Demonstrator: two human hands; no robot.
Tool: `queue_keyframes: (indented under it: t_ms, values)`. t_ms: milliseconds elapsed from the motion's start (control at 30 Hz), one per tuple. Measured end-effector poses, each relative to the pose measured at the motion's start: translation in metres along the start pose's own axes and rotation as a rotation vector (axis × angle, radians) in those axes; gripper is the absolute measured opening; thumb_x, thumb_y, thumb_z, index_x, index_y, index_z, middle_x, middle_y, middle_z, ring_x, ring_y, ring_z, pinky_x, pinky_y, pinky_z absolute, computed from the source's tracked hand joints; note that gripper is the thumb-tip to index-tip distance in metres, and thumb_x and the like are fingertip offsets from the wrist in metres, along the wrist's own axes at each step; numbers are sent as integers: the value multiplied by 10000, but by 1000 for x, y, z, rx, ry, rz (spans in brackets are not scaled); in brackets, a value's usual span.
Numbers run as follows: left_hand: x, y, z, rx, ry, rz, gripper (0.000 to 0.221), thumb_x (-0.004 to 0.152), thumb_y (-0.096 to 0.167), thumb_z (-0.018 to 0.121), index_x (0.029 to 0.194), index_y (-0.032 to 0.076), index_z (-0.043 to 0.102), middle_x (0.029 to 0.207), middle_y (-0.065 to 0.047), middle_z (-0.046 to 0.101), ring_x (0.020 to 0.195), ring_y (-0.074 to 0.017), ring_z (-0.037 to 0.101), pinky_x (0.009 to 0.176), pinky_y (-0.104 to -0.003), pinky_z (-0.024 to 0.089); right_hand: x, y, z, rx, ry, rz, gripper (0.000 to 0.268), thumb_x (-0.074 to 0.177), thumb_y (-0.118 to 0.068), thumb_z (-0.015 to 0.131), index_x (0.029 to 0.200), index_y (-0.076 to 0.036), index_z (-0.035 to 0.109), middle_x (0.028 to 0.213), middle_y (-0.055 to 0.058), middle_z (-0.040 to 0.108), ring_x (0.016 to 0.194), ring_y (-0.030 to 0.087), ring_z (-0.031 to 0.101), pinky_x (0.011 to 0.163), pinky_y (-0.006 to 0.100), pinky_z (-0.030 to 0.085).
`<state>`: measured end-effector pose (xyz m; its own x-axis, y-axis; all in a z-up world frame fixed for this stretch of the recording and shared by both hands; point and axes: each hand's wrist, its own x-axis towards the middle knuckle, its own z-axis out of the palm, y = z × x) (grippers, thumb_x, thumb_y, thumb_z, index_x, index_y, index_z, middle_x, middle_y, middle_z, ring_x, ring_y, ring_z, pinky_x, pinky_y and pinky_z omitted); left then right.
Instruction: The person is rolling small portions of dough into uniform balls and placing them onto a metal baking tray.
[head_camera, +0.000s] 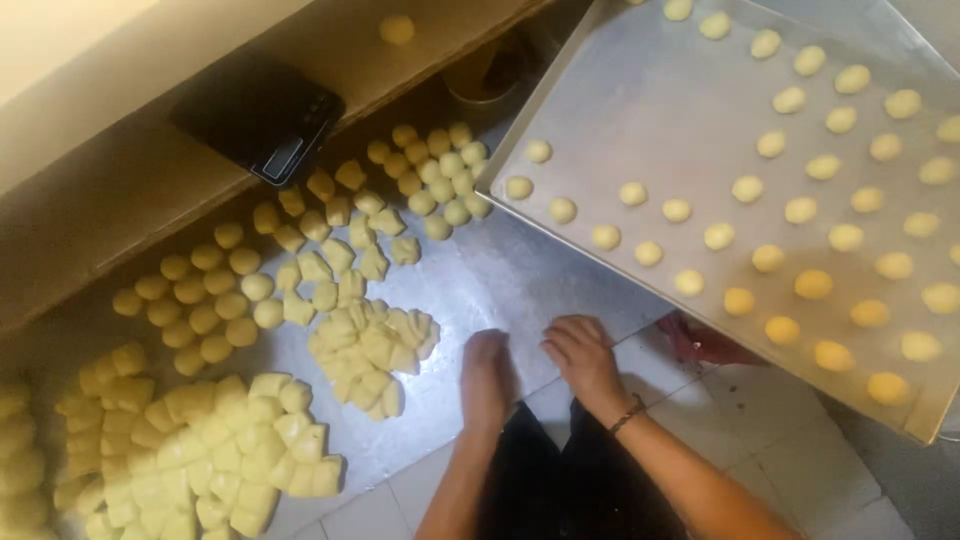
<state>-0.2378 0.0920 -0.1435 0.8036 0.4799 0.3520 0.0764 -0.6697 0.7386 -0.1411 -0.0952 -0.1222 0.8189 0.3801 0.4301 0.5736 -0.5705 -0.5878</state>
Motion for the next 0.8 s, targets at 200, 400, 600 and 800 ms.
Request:
queue_keyframes:
  t_ms: [200,400,600,800]
  values:
    - [10,11,-9,-198,-43,-127,244,884,-53,576,1096,14,676,1129,-170,685,1063,-320,648,959,-390,522,11,-9,-19,2,-109,-45,135,854,-96,748,968,-36,708,1104,125,709,1059,327,632,931,418,514]
    - [-6,14,-10,-4,-127,41,254,866,-8,661,1111,15,722,1116,-176,682,1060,-334,624,937,-398,501,-2,-4,-10,132,-173,44,199,815,-89,778,1007,-73,729,1084,105,720,1043,309,662,895,405,547]
    - [5,-3,-3,-42,3,-93,236,897,45,583,1108,-5,675,1135,-165,674,1074,-287,616,954,-365,495,14,13,-2,67,36,56,252,790,-89,807,1021,-46,716,1087,114,722,1044,318,651,928,443,523]
    - [9,-10,4,-245,-22,-304,198,1007,68,564,1174,13,653,1182,-167,650,1093,-284,611,973,-359,490,22,4,-16,-15,-44,-79,178,841,-52,760,1018,-48,736,1125,116,727,1085,321,655,963,426,516]
